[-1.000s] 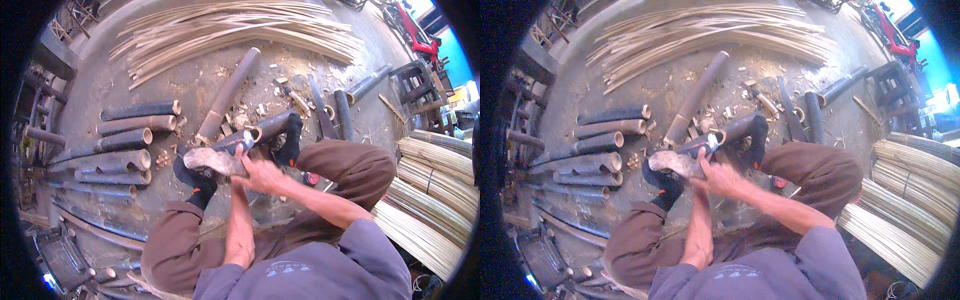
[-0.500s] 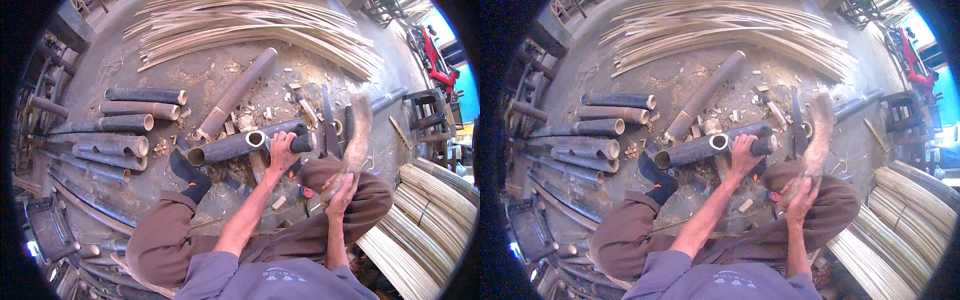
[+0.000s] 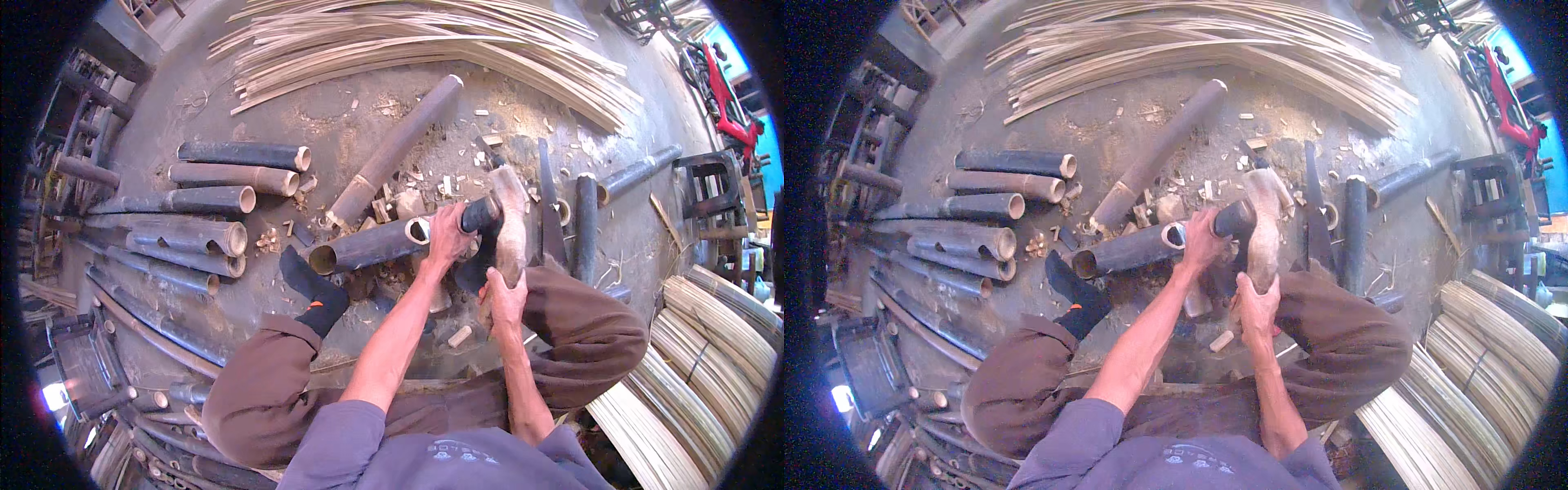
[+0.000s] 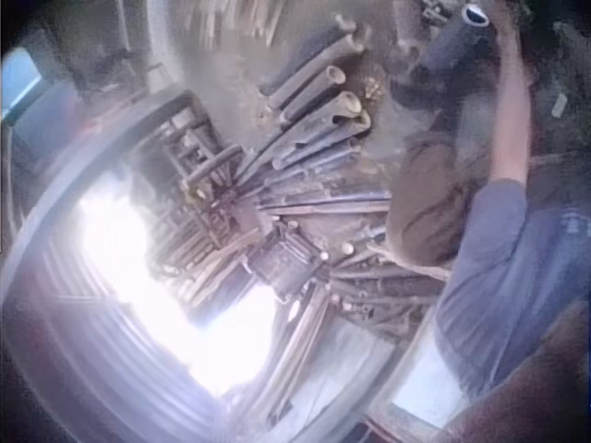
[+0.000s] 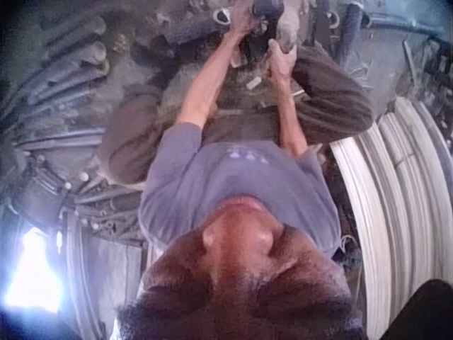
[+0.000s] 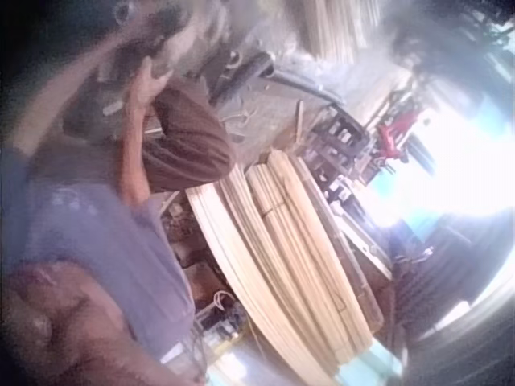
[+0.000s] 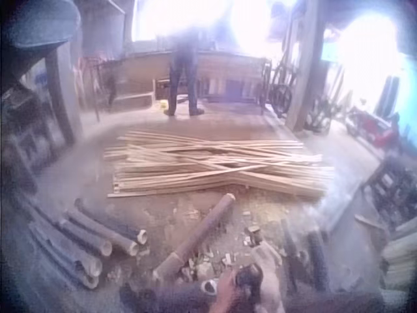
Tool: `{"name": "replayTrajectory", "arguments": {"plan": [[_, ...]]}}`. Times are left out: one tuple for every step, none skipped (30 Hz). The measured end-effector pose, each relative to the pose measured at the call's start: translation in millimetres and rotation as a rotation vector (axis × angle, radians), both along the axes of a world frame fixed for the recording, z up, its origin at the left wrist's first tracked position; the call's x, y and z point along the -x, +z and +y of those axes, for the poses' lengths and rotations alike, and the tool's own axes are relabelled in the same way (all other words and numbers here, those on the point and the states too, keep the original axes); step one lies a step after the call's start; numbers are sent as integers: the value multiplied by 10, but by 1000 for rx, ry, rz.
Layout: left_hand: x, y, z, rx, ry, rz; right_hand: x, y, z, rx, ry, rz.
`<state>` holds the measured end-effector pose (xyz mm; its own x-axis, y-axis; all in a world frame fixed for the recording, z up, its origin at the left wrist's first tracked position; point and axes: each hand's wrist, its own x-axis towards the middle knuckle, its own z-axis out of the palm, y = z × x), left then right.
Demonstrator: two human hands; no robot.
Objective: The person sits on the floor and repeatedly hammers and scrapes the ends of bamboo poles to shape and smooth them. They handle multiple bamboo pieces one at a time, using a hammer and a scraping tool to remove material and refine the openings.
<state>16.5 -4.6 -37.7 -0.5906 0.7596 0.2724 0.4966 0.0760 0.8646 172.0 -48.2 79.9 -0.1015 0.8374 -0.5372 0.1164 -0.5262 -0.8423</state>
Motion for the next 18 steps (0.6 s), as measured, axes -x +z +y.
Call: {"name": "replayTrajectory", "arguments": {"plan": [[-29,57,-49,20,-20,-127,-9,42,-40,-27,-46,-20],[3,158,-21,21,-36,-237,-16,91,-50,-53,-50,-2],[49,249,-79,-121,12,-320,-34,143,-82,-78,-54,17],[122,452,-86,-4,123,-171,-43,185,-88,-111,-71,40],[235,666,-175,-271,178,-50,-111,171,-102,-88,-27,-19],[319,885,-236,-302,263,-259,-126,107,-178,-170,15,-66],[464,1098,-391,-330,265,-472,-121,42,-244,-257,54,-115],[670,1054,-563,-310,258,-606,-10,115,-324,-262,143,-97],[836,989,-684,-294,248,-755,66,183,-380,-275,220,-88],[1014,939,-820,-273,251,-894,170,166,-457,-469,342,-77],[1065,758,-1064,-302,200,-940,320,366,-568,-299,471,-102],[905,633,-1128,-356,298,-1052,405,414,-648,-397,584,-93],[907,326,-1188,-281,149,-1039,475,429,-737,-426,714,-47],[865,192,-1241,-311,107,-1057,623,612,-817,-442,908,-33],[785,79,-1223,-343,48,-1082,709,609,-943,-516,1003,0],[661,62,-1255,-486,109,-1130,793,788,-1077,-447,1028,136],[609,21,-1229,-535,147,-1208,834,849,-1106,-588,1078,223],[540,-24,-1184,-523,161,-1218,859,903,-1130,-726,1117,313]]}}
